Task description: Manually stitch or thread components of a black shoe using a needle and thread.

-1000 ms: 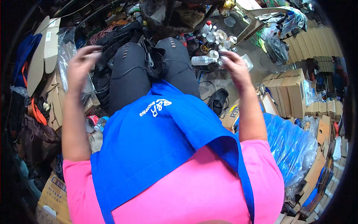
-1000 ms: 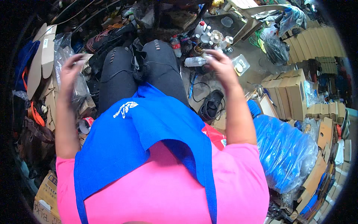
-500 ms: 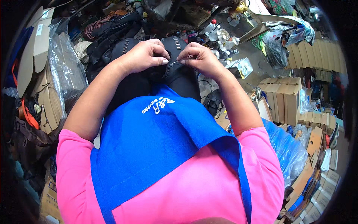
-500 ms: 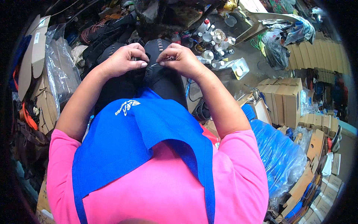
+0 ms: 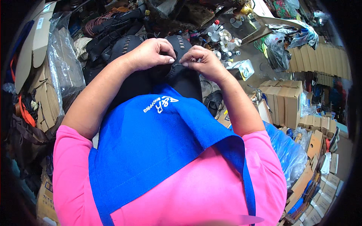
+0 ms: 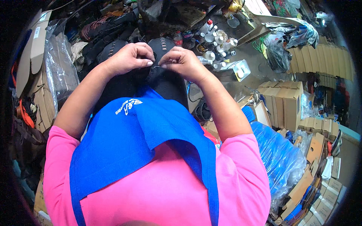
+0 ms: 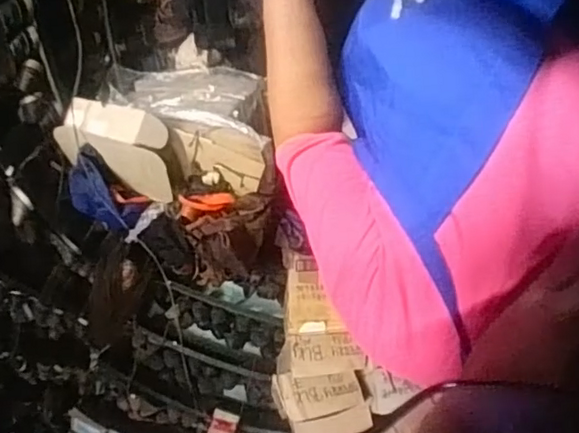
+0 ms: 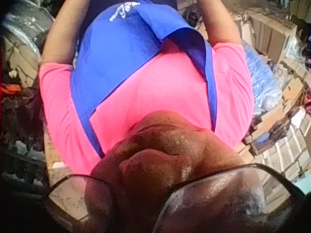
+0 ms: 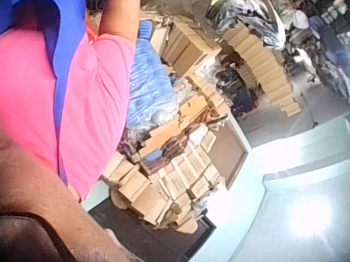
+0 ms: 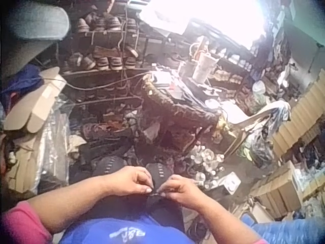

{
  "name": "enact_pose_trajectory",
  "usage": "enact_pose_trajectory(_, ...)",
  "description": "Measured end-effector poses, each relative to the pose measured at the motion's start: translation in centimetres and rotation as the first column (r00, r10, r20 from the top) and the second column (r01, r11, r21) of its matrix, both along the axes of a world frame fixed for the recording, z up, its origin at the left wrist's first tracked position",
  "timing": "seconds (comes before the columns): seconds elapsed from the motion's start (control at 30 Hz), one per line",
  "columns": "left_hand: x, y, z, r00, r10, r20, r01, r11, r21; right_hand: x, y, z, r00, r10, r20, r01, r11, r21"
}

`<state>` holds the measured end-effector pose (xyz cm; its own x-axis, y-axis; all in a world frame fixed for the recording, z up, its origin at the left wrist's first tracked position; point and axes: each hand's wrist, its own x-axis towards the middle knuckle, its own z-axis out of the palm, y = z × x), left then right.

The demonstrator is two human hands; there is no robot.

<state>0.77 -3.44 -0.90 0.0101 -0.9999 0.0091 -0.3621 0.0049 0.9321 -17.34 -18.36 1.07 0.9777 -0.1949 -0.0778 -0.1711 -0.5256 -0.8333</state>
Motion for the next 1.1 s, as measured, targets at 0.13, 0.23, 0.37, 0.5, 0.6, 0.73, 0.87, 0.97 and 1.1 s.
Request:
enact_pose_trajectory(0.13, 0.0, 0.0, -0.5, 0.987, 0.013, -0.159, 0.011, 0.988, 0.153, -0.6, 0.9, -1.2, 0.995, -0.079, 0.06, 0.076, 0.996, 0.05)
enact_pose_trajectory(0.23, 0.3, 0.4, -0.8, 0.97, -0.053, -0.239, 0.092, 0.984, 0.156, -1.7, 1.6, -1.4, 0.986, -0.132, 0.097, 0.131, 0.991, 0.024)
enact_pose_trajectory(0.37, 0.6, 0.2, -0.5, 0.973, -0.142, -0.183, 0.165, 0.979, 0.119, -2.4, 2.5, -1.1, 0.982, -0.119, 0.146, 0.137, 0.984, -0.117)
enact_pose_trajectory(0.5, 0.6, 0.0, 0.1, 0.973, -0.224, -0.047, 0.229, 0.96, 0.161, -2.2, 3.0, 1.0, 0.992, -0.062, 0.113, 0.092, 0.953, -0.29)
enact_pose_trajectory(0.6, 0.7, -0.2, 0.4, 0.961, -0.277, -0.018, 0.275, 0.945, 0.175, -1.2, 2.8, 2.9, 0.988, 0.143, -0.051, -0.147, 0.817, -0.557)
enact_pose_trajectory(0.73, 0.4, -0.5, 0.7, 0.953, -0.288, 0.09, 0.27, 0.947, 0.175, 0.8, 2.2, 4.1, 0.944, 0.262, -0.202, -0.328, 0.662, -0.674)
enact_pose_trajectory(0.87, 0.2, -1.6, 0.3, 0.988, -0.144, -0.063, 0.153, 0.972, 0.18, 1.8, 1.2, 3.0, 0.933, 0.234, -0.273, -0.336, 0.838, -0.429)
enact_pose_trajectory(0.97, 0.4, -2.0, 0.1, 0.997, -0.05, 0.052, 0.039, 0.98, 0.197, 1.0, 0.2, 2.3, 0.964, 0.196, -0.179, -0.242, 0.925, -0.292)
enact_pose_trajectory(1.1, 0.4, -1.7, -0.2, 0.999, 0.008, 0.046, -0.015, 0.988, 0.151, 0.8, 0.4, 3.6, 0.952, 0.18, -0.247, -0.264, 0.892, -0.368)
